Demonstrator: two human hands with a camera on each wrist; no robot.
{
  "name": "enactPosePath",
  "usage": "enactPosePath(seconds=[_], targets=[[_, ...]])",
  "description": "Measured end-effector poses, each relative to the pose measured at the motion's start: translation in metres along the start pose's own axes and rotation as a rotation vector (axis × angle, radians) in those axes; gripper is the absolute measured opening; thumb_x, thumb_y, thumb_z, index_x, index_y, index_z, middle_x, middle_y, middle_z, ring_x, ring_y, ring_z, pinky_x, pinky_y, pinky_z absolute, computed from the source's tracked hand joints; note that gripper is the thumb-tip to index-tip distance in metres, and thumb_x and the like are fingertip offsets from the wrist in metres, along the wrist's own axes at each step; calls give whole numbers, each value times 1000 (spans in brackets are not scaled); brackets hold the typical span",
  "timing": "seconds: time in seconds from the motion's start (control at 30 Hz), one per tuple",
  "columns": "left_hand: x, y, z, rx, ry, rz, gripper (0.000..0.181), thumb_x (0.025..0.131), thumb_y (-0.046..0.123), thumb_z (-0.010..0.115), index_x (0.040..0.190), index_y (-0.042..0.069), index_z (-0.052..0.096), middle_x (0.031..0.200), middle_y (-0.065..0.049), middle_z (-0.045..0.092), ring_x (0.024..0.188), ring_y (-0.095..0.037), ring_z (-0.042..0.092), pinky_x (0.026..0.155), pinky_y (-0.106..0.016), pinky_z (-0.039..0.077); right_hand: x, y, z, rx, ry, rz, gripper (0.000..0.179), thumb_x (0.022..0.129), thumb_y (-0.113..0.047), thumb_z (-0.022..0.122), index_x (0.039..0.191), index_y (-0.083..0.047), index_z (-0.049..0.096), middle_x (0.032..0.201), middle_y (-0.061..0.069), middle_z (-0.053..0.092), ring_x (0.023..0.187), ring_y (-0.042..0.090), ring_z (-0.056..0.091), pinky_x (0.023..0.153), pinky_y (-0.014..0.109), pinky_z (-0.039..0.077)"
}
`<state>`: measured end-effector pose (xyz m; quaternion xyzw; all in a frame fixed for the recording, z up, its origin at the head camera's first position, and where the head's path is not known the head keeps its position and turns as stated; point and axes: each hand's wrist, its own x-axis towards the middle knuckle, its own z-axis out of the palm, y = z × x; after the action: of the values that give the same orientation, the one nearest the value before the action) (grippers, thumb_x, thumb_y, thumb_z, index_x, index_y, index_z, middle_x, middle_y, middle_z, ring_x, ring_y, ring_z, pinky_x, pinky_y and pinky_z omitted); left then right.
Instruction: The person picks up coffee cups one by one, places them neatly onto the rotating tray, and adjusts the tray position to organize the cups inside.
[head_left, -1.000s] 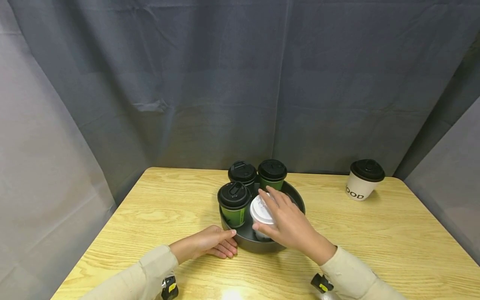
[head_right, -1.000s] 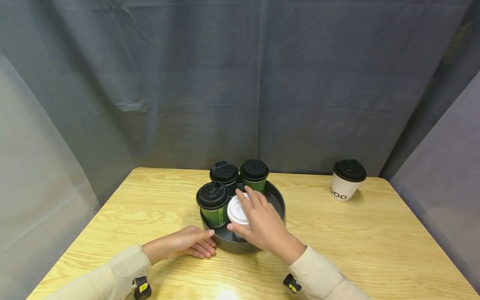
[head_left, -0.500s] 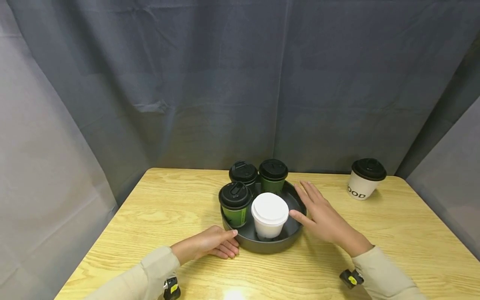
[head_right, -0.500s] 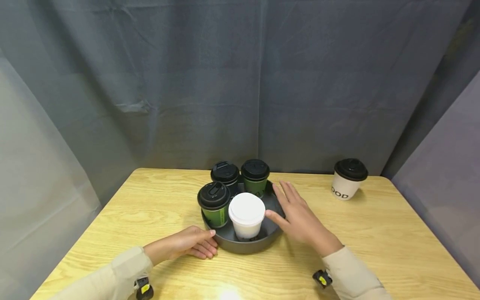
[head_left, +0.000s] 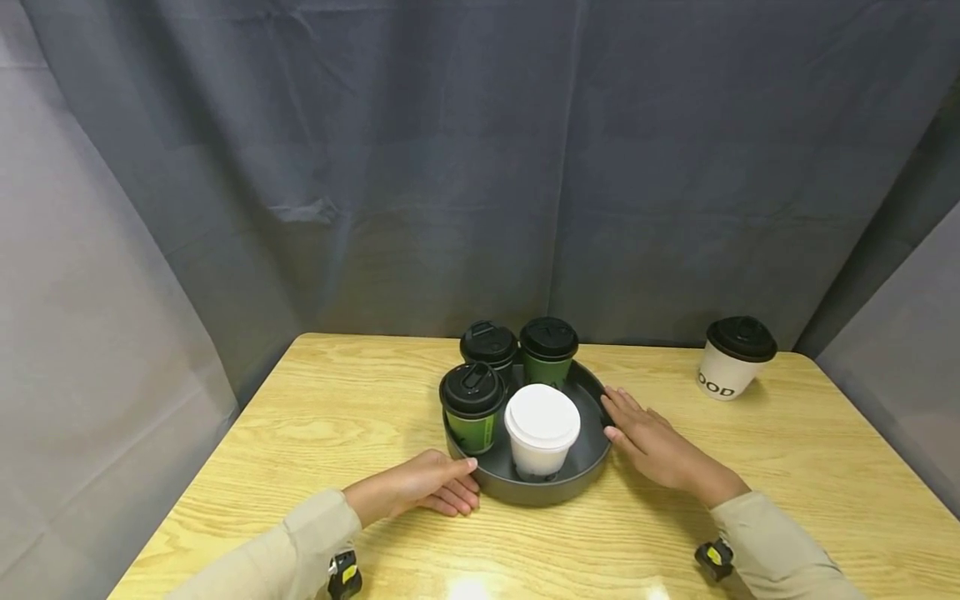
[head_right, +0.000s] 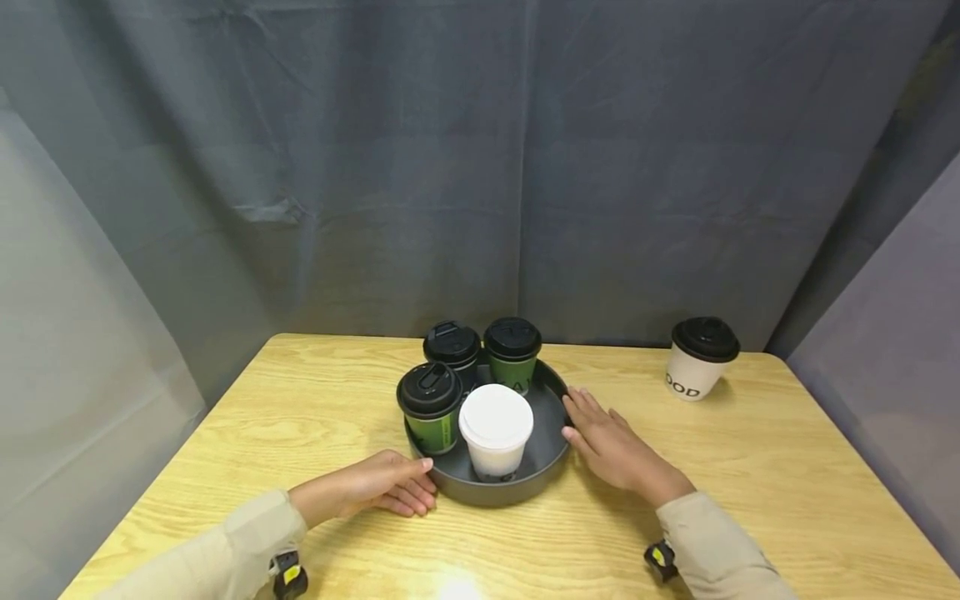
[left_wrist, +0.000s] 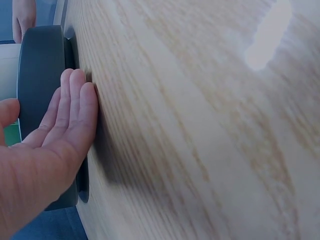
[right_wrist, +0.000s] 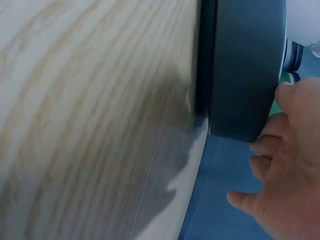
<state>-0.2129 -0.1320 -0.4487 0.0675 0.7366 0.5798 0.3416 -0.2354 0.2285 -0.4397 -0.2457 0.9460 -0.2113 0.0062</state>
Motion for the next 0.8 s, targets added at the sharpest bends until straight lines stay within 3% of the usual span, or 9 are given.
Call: enactPosePath(seconds=[0.37, 0.6, 0.8], targets=[[0, 3, -10, 58, 33, 18, 50, 101, 37, 45, 104, -8, 64, 90, -13, 72, 74, -13, 67, 72, -30, 58, -14, -12, 4, -83, 0, 5, 64, 104, -40, 35, 148, 5, 26, 156, 24, 18, 143, 43, 15, 107, 68, 17], [5, 6, -24, 88, 104, 16, 50, 102, 35, 43, 103, -11, 63, 88, -14, 71, 69, -12, 66, 68, -29, 58, -34, -35, 6, -131, -11, -6, 67, 101, -44, 41, 147, 3, 29, 156, 22, 20, 143, 41, 17, 106, 69, 21], [15, 10, -41, 174, 183, 15, 51, 102, 33, 40, 101, -11, 65, 86, -14, 72, 66, -11, 66, 62, -26, 56, -46, -55, 11, -180, -10, -61, 65, 100, -41, 47, 146, 3, 33, 155, 20, 24, 142, 38, 23, 104, 68, 26]])
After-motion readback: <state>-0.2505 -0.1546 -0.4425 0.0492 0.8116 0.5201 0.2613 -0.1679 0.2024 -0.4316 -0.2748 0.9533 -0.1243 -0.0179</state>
